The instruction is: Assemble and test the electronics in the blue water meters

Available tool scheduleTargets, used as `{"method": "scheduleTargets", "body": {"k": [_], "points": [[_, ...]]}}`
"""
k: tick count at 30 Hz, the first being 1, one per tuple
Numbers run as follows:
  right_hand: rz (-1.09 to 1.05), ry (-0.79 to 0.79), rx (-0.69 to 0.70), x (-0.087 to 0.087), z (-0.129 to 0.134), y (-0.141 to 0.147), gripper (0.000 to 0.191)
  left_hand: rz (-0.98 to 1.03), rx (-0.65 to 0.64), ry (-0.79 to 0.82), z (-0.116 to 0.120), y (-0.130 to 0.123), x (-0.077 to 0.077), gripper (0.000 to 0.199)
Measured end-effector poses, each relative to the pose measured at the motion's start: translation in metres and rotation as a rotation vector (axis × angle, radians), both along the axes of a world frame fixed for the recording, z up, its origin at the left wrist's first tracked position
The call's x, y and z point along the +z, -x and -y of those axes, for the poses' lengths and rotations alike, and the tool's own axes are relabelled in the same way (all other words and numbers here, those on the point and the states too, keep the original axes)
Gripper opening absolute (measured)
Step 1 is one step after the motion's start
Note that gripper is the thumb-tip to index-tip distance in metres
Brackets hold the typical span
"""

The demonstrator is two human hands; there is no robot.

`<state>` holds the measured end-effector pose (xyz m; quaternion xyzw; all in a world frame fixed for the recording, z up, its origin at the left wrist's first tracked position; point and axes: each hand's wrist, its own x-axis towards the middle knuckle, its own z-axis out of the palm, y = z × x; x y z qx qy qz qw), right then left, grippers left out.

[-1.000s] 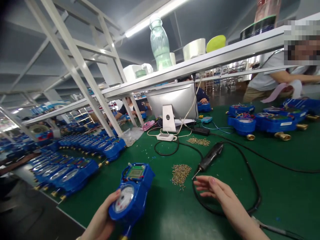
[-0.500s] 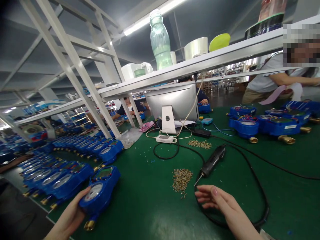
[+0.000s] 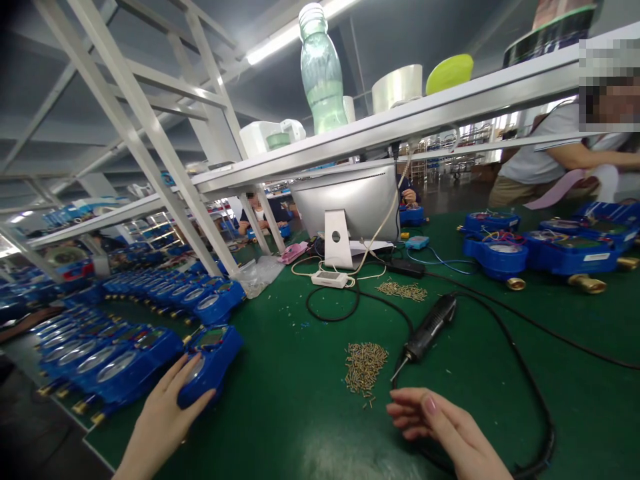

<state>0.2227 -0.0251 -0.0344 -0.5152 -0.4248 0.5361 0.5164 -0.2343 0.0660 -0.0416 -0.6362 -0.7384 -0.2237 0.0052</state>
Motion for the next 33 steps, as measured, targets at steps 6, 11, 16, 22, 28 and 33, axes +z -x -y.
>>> {"method": "scheduleTargets", "body": {"k": [6, 11, 16, 22, 28, 33], "points": [[0.091, -0.02, 0.003, -0.001, -0.002, 0.002, 0.065, -0.016, -0.156, -0.039, -0.066, -0.011, 0.012, 0.071], [0.331, -0.055, 0.084, -0.017, -0.004, 0.001, 0.062, -0.024, -0.266, -0.081, -0.126, -0.021, 0.013, 0.065], [0.517, -0.081, 0.147, -0.022, -0.003, 0.001, 0.05, 0.006, -0.323, -0.104, -0.165, -0.025, 0.015, 0.064], [0.485, -0.081, 0.162, -0.02, -0.004, 0.001, 0.051, 0.076, -0.248, -0.195, -0.165, -0.041, 0.024, 0.06], [0.472, -0.086, 0.151, -0.023, -0.006, 0.001, 0.051, 0.159, -0.339, -0.324, -0.116, -0.105, 0.026, 0.039], [0.47, -0.089, 0.126, -0.023, -0.005, 0.002, 0.051, 0.196, -0.649, -0.164, -0.063, -0.174, 0.015, 0.026]]}}
